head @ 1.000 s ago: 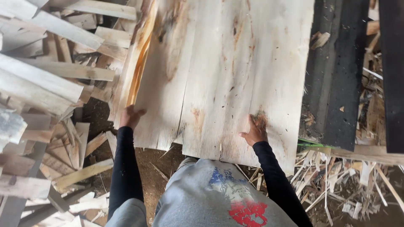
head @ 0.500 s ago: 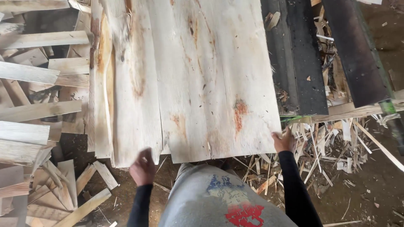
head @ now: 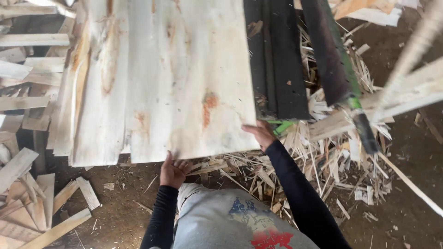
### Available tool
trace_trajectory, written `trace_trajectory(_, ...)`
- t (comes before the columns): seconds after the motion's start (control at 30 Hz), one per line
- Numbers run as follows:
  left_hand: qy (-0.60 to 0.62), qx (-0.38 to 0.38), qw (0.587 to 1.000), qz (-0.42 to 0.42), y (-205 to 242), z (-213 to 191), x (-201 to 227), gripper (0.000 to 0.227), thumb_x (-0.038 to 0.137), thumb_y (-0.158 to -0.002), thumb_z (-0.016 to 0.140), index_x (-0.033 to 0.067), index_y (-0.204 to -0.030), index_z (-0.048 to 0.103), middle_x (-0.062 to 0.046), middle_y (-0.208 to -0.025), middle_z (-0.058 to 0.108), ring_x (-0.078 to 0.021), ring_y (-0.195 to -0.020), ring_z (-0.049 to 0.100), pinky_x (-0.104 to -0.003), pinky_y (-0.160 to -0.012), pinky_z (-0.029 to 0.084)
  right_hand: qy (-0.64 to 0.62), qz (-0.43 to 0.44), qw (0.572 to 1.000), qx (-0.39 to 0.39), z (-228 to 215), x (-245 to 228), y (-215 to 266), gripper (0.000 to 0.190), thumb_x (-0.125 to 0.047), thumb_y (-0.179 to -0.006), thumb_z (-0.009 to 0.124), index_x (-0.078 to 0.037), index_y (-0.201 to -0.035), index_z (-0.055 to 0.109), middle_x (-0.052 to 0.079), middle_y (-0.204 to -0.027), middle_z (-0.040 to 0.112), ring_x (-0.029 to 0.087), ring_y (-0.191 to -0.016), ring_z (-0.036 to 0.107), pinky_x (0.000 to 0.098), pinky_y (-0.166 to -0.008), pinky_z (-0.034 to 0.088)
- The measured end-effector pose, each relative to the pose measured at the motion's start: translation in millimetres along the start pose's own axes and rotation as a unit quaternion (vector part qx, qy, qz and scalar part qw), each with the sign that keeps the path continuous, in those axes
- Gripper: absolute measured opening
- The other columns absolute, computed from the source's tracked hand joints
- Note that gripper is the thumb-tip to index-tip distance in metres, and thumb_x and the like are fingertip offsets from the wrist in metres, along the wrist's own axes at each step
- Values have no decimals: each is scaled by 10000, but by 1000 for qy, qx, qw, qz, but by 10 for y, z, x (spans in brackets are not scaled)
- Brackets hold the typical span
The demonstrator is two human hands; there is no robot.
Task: The person is manually feeding large sheets of wood veneer or thin lumber into a processing machine, likely a slicer or planer.
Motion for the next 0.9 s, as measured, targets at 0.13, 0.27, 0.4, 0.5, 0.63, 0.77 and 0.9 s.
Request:
trace_trajectory(0.13, 56, -41, 994, 90, 393, 944, 112, 568, 399, -1040, 505, 13, -1455, 481, -169, -1406, 595, -305, -1258, 611, -488, -1079, 503, 80, -158, 984, 29, -339, -117, -101, 360, -390, -982, 773, -76, -1144, 844, 249, -1458, 399, 302, -1346, 423, 477, -1105, 329)
trace_trajectory(0.27, 36, -66, 990, 117, 533, 1166, -73, 578, 348, -1048, 507, 10, -1513, 447, -147, -1475, 582, -284, -1360, 541, -442, -1157, 421, 8, -176, 984, 27, -689, -460, 503, 495, -336, -918, 781, -79, -690, 425, 62, -696, 411, 229, -630, 441, 429, -624, 476)
trace_trajectory(0.4, -37, -31, 993, 103, 537, 1089, -364, 566, 334, -1038, 517, -2, -1491, 478, -148, -1457, 603, -259, -1353, 549, -404, -1175, 407, 10, -143, 990, 5, -885, 421, 472, 349, -370, -958, 691, -35, -862, 662, 76, -763, 587, 178, -643, 568, 339, -649, 528)
trace_trajectory(0.5, -36, -4, 998, 46, 614, 1159, -704, 489, 402, -1086, 526, 41, -1414, 545, -135, -1249, 634, -252, -1096, 589, -440, -933, 480, -136, -132, 980, 52, -1137, 1291, 410, 489, -365, -889, 736, 21, -1183, 677, 94, -1160, 741, 130, -1068, 724, 326, -958, 530)
trace_trajectory(0.63, 98, -239, 965, 41, -307, 338, -1573, 448, 252, -1156, 584, -60, -1477, 577, -154, -1155, 636, -241, -902, 615, -394, -706, 498, -171, 132, 971, 99, -1292, 2317, 310, 537, -437, -860, 734, -38, -1218, 709, 218, -1091, 748, 484, -835, 622, 624, -910, 499)
trace_trajectory(0.77, -66, -123, 989, -55, 270, 982, -1516, 471, 225, -941, 700, -20, -1319, 563, -174, -1214, 694, -304, -1120, 693, -487, -1015, 565, -124, 51, 986, 96, -1386, 3166, -161, 769, -471, -828, 831, 173, -1159, 571, 312, -1236, 678, 359, -1217, 656, 486, -1183, 412)
trace_trajectory(0.9, -65, -124, 989, -48, 524, 1255, -1521, 536, 209, -878, 711, 56, -1362, 539, -132, -1295, 685, -277, -1200, 675, -468, -1074, 536, -158, 116, 976, 93, -1435, 2268, 367, 969, -453, -837, 831, 41, -1455, 272, 171, -1430, 567, 272, -1368, 458, 473, -1207, 265)
Point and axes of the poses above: each hand's wrist, its own y-axis away from the middle knuckle, its own z-axis out of the palm, x = y × z, the point moved 7 cm from there along -y, towards the middle knuckle
